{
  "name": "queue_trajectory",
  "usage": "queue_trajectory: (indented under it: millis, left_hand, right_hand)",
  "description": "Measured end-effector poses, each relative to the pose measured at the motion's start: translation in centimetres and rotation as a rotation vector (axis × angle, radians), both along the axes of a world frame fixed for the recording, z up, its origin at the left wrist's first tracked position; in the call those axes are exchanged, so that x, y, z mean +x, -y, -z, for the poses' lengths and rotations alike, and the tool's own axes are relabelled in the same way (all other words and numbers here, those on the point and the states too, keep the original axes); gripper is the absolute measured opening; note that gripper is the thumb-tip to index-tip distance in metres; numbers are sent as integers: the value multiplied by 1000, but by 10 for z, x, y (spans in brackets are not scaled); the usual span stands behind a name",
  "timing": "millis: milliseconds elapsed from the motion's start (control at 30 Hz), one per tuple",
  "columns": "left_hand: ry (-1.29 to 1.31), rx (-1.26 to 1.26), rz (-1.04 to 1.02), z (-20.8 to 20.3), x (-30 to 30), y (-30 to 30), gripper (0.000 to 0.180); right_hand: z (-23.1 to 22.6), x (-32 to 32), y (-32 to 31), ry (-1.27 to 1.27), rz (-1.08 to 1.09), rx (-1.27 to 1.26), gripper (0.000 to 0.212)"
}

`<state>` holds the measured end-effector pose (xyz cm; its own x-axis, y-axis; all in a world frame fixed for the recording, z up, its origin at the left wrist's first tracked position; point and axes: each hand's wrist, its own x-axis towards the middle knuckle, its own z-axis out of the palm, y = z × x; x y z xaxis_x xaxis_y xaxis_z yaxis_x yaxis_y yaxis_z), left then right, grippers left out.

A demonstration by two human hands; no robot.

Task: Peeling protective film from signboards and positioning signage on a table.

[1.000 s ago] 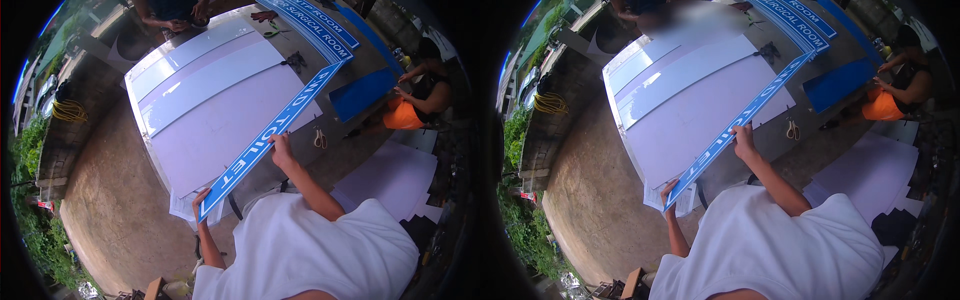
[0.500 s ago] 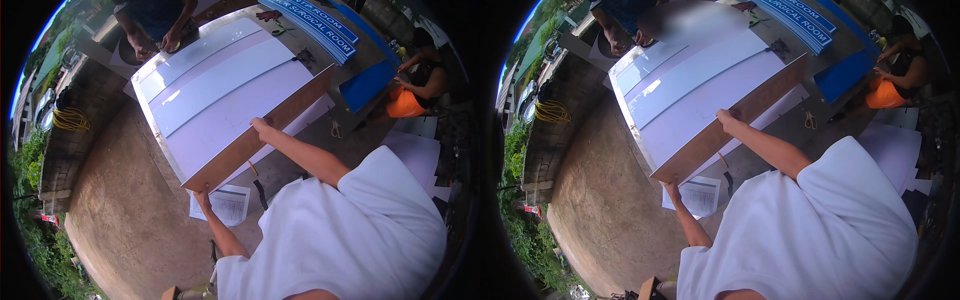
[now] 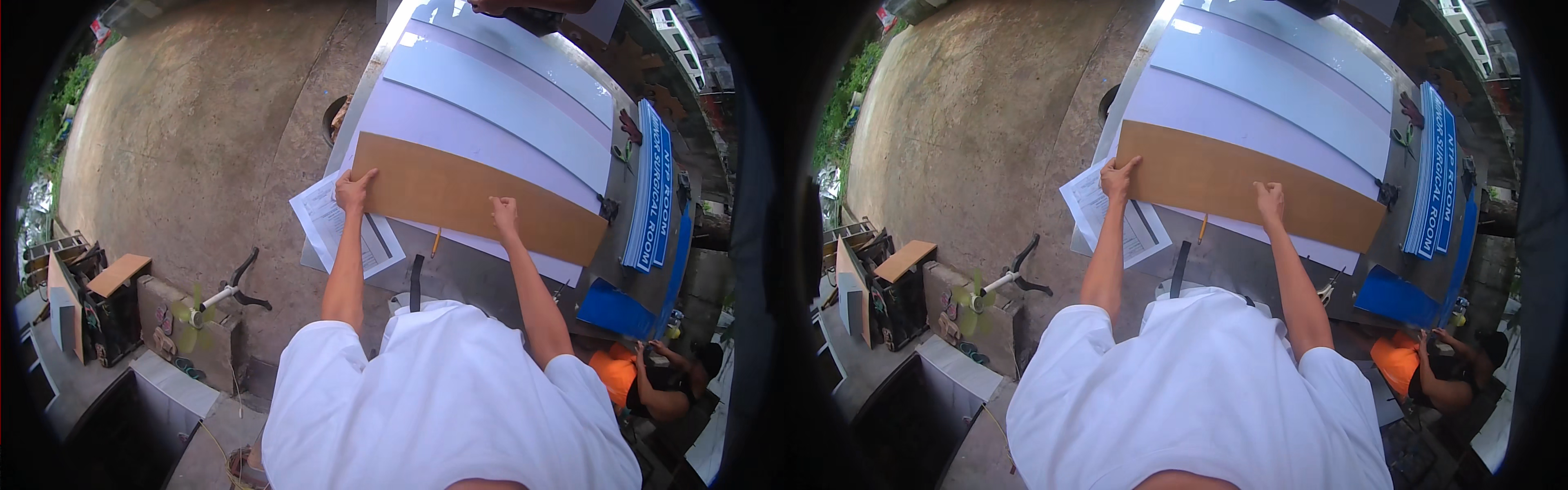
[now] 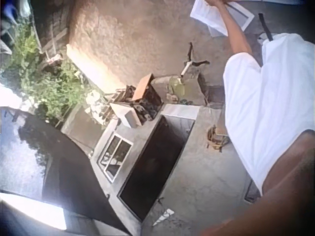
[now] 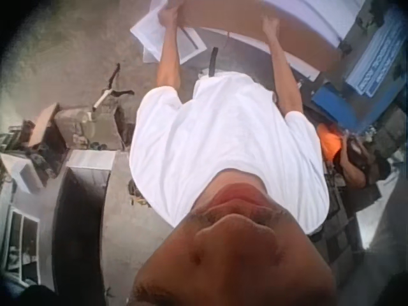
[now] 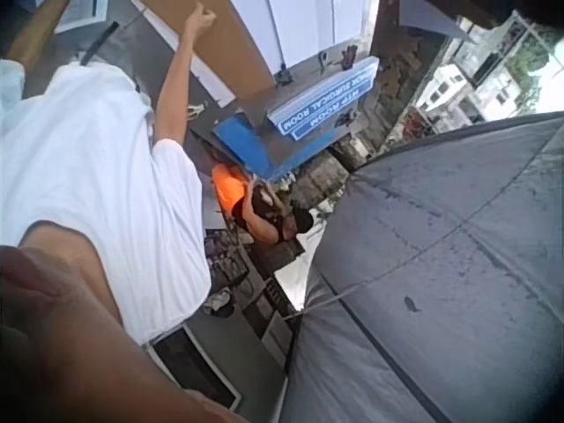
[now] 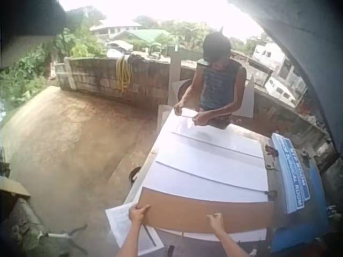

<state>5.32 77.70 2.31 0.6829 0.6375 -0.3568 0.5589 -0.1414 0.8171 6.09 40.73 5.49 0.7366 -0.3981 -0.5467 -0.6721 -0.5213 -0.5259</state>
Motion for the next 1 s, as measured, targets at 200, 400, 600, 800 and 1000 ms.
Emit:
queue_trajectory:
  millis: [200,400,600,800,1000]
  left_hand:
    - [-187,133,48,8,29,-7,57]
    - [-239,315,101,14,51,4,61]
    - [-28,433,121,43,39,-27,56]
    - [78,896,180,-4,16,39,51]
    - [135,354,635,-17,-61,128,53]
  right_hand:
    - [-38,-104,20,-247,-859,248,37]
    - [-19,-193,65,-224,-287,150,35]
    - [-11,-278,115,-251,92,156,30]
    - [30,-368,154,-299,226,185,30]
    - [35,-363,142,-243,22,-33,34]
